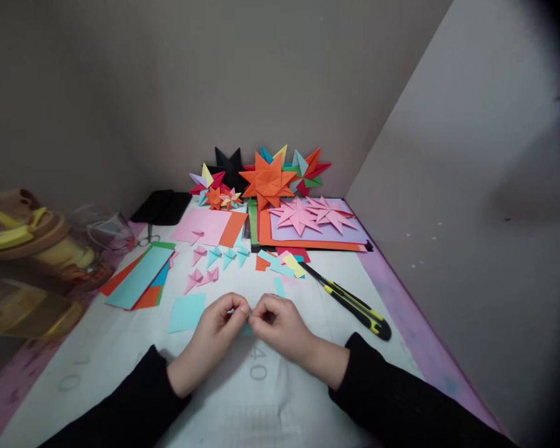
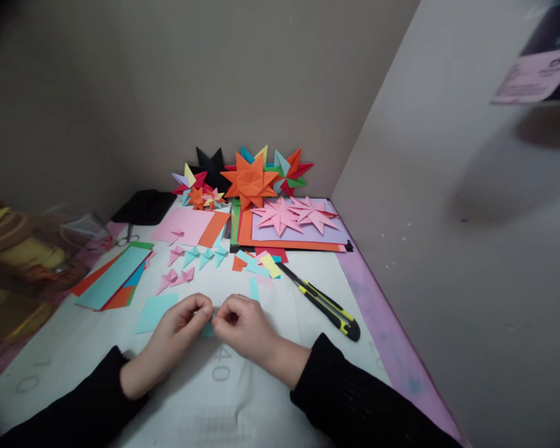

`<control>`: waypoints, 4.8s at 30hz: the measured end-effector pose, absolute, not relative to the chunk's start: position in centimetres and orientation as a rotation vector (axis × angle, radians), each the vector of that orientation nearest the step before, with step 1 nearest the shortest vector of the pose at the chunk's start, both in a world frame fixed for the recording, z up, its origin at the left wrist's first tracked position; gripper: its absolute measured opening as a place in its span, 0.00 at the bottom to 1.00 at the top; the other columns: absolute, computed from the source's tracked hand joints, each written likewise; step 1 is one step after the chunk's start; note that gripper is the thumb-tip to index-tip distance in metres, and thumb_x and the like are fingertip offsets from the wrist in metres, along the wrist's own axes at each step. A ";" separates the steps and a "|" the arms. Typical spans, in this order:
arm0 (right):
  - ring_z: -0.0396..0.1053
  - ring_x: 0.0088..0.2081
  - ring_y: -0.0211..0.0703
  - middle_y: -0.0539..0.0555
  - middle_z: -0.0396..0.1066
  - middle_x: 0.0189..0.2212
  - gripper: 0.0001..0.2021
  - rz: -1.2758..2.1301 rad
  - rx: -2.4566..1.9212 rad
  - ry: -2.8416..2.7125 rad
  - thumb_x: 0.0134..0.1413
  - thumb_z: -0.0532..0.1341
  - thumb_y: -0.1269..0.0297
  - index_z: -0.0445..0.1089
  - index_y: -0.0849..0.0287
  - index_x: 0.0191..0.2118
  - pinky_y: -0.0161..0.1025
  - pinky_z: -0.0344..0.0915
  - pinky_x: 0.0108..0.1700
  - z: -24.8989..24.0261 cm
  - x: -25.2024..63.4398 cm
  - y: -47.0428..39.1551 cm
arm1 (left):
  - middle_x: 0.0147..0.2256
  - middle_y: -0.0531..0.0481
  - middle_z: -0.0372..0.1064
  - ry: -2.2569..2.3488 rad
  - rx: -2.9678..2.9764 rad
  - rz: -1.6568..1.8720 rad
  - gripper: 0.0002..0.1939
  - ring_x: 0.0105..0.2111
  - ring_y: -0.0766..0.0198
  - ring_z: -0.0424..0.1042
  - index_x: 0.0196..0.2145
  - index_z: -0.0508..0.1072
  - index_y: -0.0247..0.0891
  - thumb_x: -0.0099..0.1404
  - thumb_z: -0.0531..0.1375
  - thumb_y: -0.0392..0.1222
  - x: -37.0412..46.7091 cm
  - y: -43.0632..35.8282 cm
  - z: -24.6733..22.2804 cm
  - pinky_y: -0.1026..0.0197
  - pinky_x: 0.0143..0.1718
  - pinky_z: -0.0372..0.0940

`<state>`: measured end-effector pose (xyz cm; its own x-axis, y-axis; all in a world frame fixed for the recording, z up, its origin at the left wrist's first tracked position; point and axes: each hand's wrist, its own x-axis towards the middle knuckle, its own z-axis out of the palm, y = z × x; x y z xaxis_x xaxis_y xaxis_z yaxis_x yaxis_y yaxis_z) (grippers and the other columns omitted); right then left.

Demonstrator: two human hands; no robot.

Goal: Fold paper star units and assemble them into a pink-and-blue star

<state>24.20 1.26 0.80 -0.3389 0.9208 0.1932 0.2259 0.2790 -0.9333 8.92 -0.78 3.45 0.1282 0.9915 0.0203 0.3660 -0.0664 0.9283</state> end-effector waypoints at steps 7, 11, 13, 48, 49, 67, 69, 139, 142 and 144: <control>0.59 0.23 0.33 0.46 0.61 0.20 0.08 1.106 -1.059 -1.786 0.44 0.57 0.75 0.61 0.59 0.20 0.31 0.56 0.26 0.9 24.2 1.3 | 0.28 0.52 0.65 1.378 1.827 0.865 0.09 0.28 0.64 0.64 0.28 0.66 0.39 0.64 0.51 0.41 8.7 -0.7 3.0 0.64 0.30 0.59; 0.58 0.23 0.33 0.46 0.60 0.20 0.07 1.120 -1.044 -1.830 0.46 0.57 0.74 0.61 0.59 0.21 0.31 0.56 0.27 0.8 24.2 1.4 | 0.27 0.52 0.63 1.424 1.840 0.886 0.10 0.28 0.64 0.63 0.26 0.63 0.39 0.64 0.49 0.41 8.7 -0.6 2.9 0.64 0.30 0.59; 0.58 0.24 0.33 0.46 0.61 0.21 0.07 1.119 -1.032 -1.838 0.46 0.56 0.75 0.62 0.59 0.21 0.31 0.56 0.28 0.9 24.2 1.4 | 0.26 0.53 0.61 1.446 1.761 0.917 0.10 0.27 0.64 0.62 0.26 0.62 0.39 0.64 0.49 0.42 8.8 -0.5 2.9 0.64 0.29 0.58; 0.65 0.28 0.37 0.48 0.69 0.24 0.04 1.253 -1.086 -1.843 0.47 0.60 0.69 0.70 0.59 0.25 0.33 0.60 0.31 1.0 25.5 2.6 | 0.27 0.52 0.65 1.329 2.009 0.811 0.09 0.28 0.66 0.65 0.28 0.67 0.37 0.64 0.52 0.39 7.4 0.0 3.0 0.65 0.30 0.59; 0.63 0.26 0.36 0.48 0.67 0.22 0.04 1.314 -1.139 -1.773 0.46 0.61 0.68 0.69 0.60 0.24 0.32 0.58 0.28 1.1 25.6 2.7 | 0.27 0.52 0.65 1.351 1.979 0.835 0.09 0.27 0.66 0.65 0.28 0.67 0.37 0.64 0.52 0.40 7.3 0.0 3.1 0.65 0.29 0.59; 0.62 0.26 0.35 0.48 0.67 0.25 0.11 1.650 -0.812 -1.109 0.44 0.66 0.58 0.69 0.59 0.32 0.33 0.59 0.30 -0.3 24.9 3.0 | 0.25 0.54 0.63 1.390 1.614 0.825 0.10 0.26 0.66 0.62 0.28 0.67 0.37 0.62 0.53 0.44 7.9 0.3 2.7 0.66 0.27 0.59; 0.63 0.28 0.37 0.49 0.68 0.26 0.12 1.670 -0.857 -1.167 0.42 0.68 0.59 0.69 0.60 0.32 0.34 0.61 0.32 -0.3 24.6 2.7 | 0.26 0.53 0.64 1.382 1.640 0.829 0.09 0.27 0.66 0.63 0.28 0.68 0.37 0.62 0.53 0.43 8.1 0.2 2.5 0.66 0.28 0.59; 0.64 0.31 0.37 0.50 0.65 0.29 0.13 1.065 -0.938 -1.716 0.43 0.55 0.81 0.71 0.56 0.31 0.33 0.60 0.31 0.0 25.5 2.3 | 0.28 0.52 0.71 1.270 1.097 0.946 0.09 0.27 0.66 0.69 0.33 0.74 0.37 0.54 0.61 0.44 7.5 0.2 2.3 0.62 0.32 0.65; 0.64 0.30 0.36 0.50 0.67 0.29 0.13 1.090 -0.965 -1.668 0.42 0.55 0.81 0.71 0.57 0.30 0.33 0.61 0.30 0.0 25.5 2.5 | 0.28 0.51 0.73 1.290 1.094 0.923 0.10 0.27 0.66 0.69 0.34 0.76 0.38 0.54 0.61 0.43 7.5 0.2 2.3 0.62 0.32 0.65; 0.65 0.30 0.36 0.50 0.67 0.29 0.12 1.114 -0.970 -1.641 0.42 0.56 0.80 0.71 0.57 0.29 0.33 0.61 0.30 -0.1 25.5 2.5 | 0.26 0.52 0.73 1.317 1.100 0.900 0.11 0.27 0.65 0.70 0.35 0.77 0.38 0.54 0.61 0.43 7.5 0.2 2.5 0.62 0.33 0.64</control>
<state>25.50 2.51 -0.12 -0.2868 0.9263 0.2443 0.1151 0.2864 -0.9512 7.47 0.21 2.45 0.0793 0.9578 -0.2761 0.0902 0.2690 0.9589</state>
